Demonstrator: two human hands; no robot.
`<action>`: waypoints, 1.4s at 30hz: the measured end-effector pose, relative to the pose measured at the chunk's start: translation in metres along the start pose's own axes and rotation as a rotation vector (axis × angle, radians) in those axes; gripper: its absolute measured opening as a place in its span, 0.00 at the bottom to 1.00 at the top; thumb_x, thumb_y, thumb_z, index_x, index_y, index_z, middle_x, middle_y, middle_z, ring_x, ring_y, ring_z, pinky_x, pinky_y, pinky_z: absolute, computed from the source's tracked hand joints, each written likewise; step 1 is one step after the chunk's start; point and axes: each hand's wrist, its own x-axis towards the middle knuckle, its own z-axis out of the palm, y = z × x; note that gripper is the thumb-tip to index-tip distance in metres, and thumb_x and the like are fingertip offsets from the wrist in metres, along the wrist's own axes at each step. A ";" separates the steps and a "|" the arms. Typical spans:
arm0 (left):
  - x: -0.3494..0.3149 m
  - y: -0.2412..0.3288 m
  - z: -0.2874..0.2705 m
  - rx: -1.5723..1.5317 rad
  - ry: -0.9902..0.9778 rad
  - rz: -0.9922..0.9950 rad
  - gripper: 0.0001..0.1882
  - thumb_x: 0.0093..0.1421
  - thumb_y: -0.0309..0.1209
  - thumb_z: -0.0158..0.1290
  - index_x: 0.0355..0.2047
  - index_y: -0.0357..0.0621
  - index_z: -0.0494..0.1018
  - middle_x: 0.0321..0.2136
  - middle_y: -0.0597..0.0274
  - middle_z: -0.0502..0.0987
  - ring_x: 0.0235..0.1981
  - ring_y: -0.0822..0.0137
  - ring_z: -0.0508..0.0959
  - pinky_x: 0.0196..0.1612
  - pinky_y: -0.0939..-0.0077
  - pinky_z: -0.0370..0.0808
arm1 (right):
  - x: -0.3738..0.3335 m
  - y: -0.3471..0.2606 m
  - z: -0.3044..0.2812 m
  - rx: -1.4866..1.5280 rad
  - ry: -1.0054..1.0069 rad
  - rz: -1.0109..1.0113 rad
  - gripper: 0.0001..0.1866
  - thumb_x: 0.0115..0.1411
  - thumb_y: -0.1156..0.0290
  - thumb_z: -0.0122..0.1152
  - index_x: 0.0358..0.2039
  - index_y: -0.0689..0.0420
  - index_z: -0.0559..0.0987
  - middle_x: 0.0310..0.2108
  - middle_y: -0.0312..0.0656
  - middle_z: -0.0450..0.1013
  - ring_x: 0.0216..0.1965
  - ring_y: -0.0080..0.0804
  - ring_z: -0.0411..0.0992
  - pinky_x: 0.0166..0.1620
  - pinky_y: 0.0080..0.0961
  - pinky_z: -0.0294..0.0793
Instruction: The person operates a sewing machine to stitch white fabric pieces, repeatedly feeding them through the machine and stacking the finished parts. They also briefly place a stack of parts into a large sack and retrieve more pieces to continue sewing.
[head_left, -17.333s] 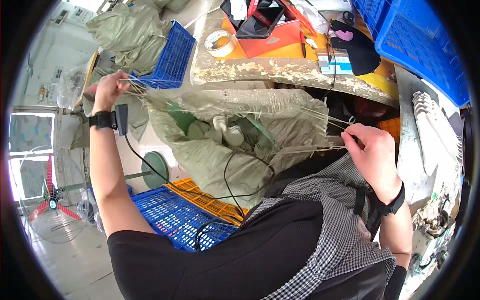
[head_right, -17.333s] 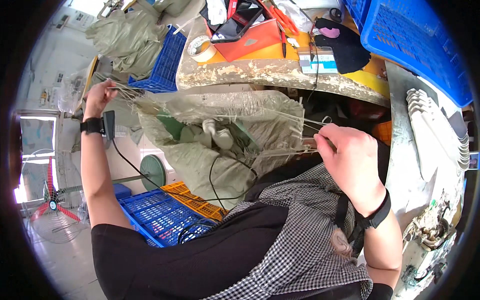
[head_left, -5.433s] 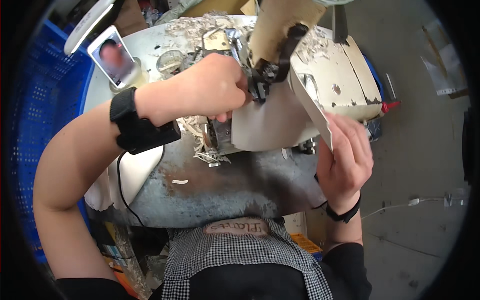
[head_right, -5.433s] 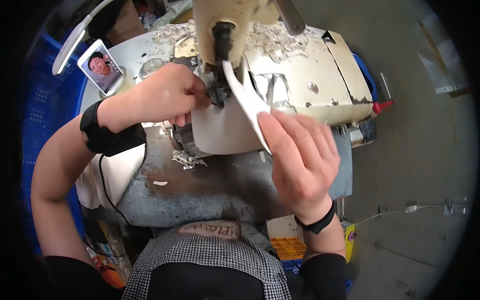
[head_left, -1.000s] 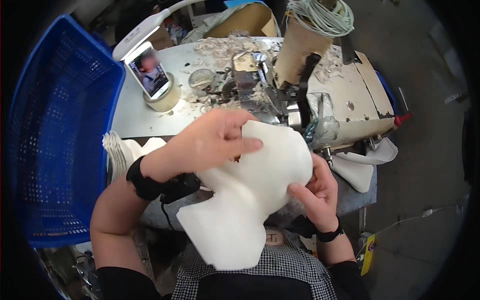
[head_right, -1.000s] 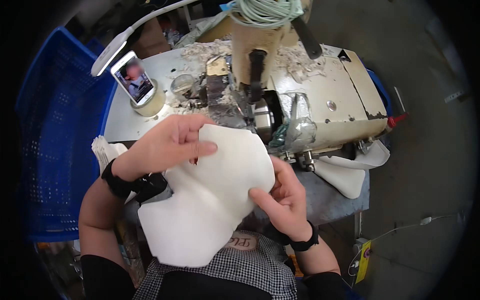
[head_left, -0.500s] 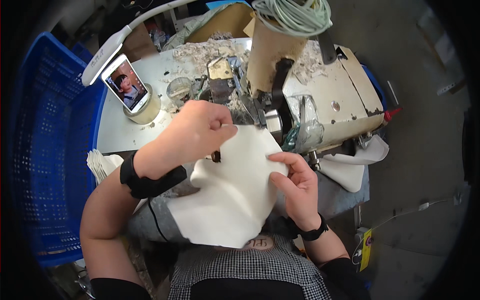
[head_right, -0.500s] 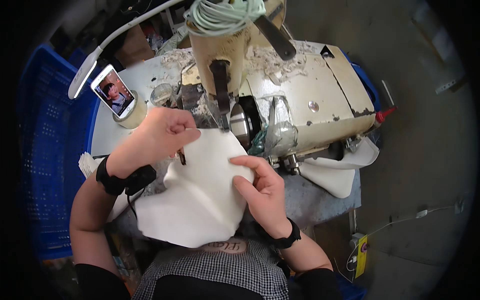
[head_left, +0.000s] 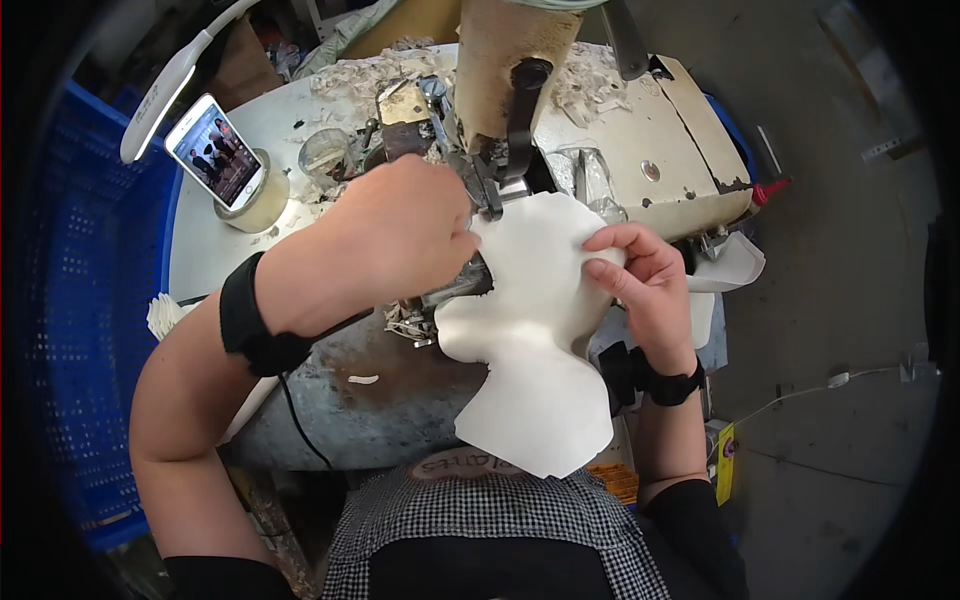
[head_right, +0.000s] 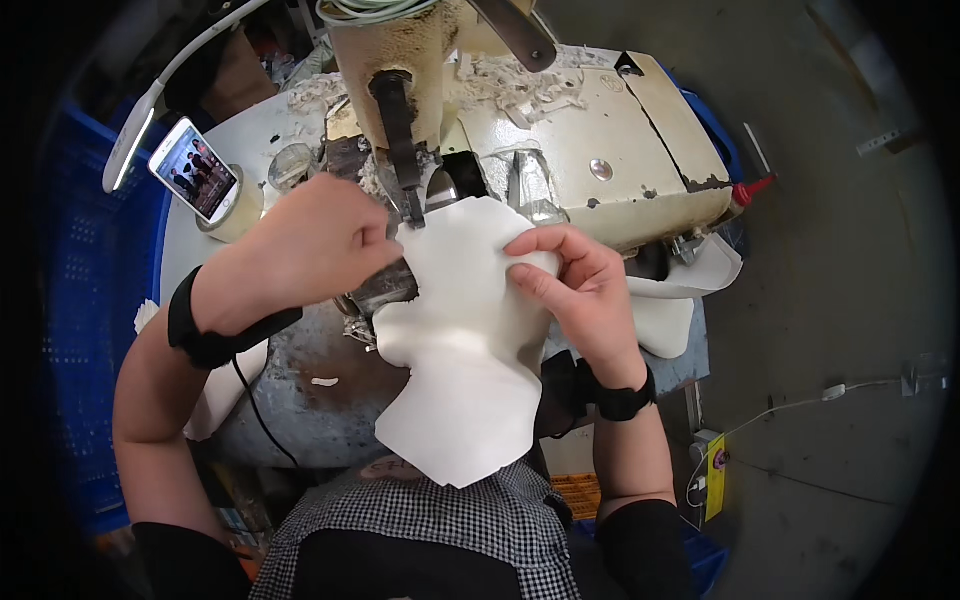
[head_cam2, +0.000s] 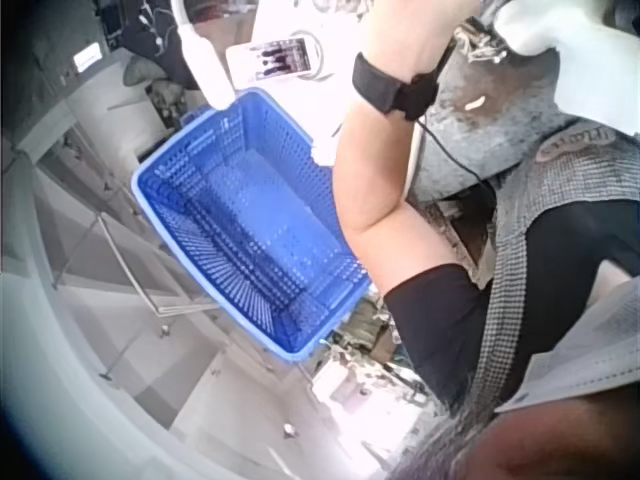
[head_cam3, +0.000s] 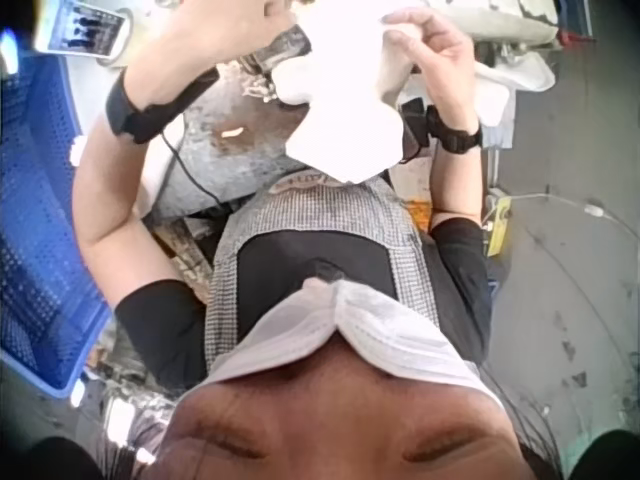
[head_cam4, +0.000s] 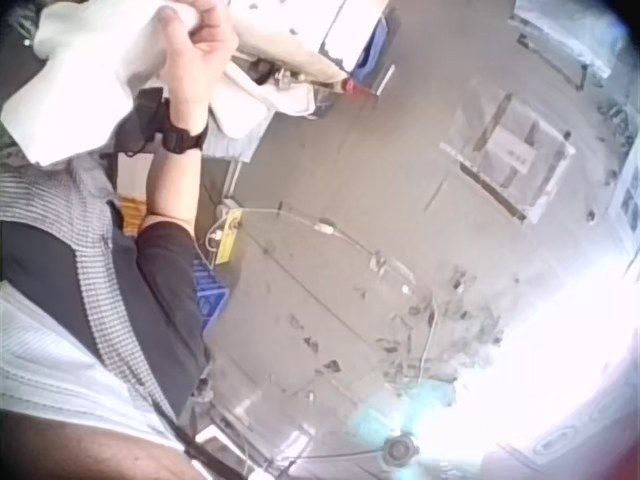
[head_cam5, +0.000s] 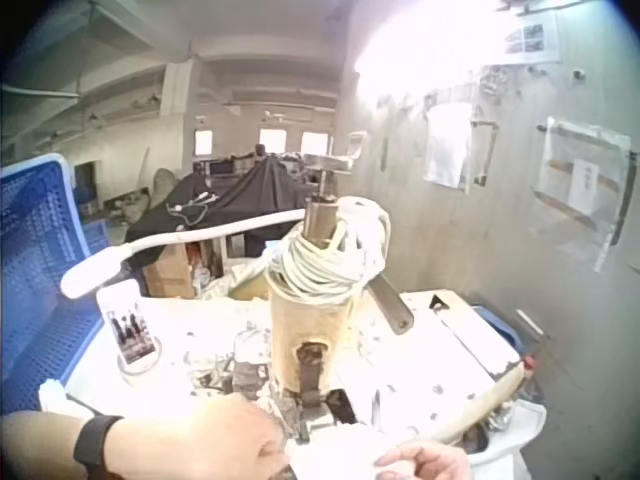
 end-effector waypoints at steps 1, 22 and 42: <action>-0.002 0.003 0.000 -0.063 -0.031 0.046 0.11 0.51 0.33 0.57 0.20 0.37 0.73 0.13 0.57 0.71 0.18 0.57 0.74 0.26 0.64 0.70 | 0.000 -0.003 -0.002 -0.006 -0.001 -0.009 0.09 0.55 0.83 0.60 0.38 0.63 0.78 0.33 0.32 0.75 0.33 0.14 0.70 0.37 0.11 0.70; 0.010 -0.042 -0.052 -0.042 -0.282 0.294 0.09 0.47 0.31 0.62 0.25 0.39 0.77 0.22 0.57 0.74 0.31 0.58 0.73 0.35 0.68 0.68 | -0.056 0.014 0.091 0.350 -0.436 0.251 0.33 0.61 0.81 0.55 0.66 0.59 0.56 0.49 0.34 0.64 0.38 0.11 0.63 0.40 0.11 0.64; 0.019 -0.033 -0.025 -0.137 -0.031 0.224 0.12 0.51 0.36 0.56 0.29 0.39 0.78 0.25 0.52 0.78 0.27 0.56 0.77 0.33 0.70 0.73 | -0.038 0.016 0.054 0.044 0.068 0.031 0.21 0.57 0.84 0.58 0.52 0.64 0.71 0.45 0.40 0.72 0.45 0.24 0.72 0.48 0.19 0.71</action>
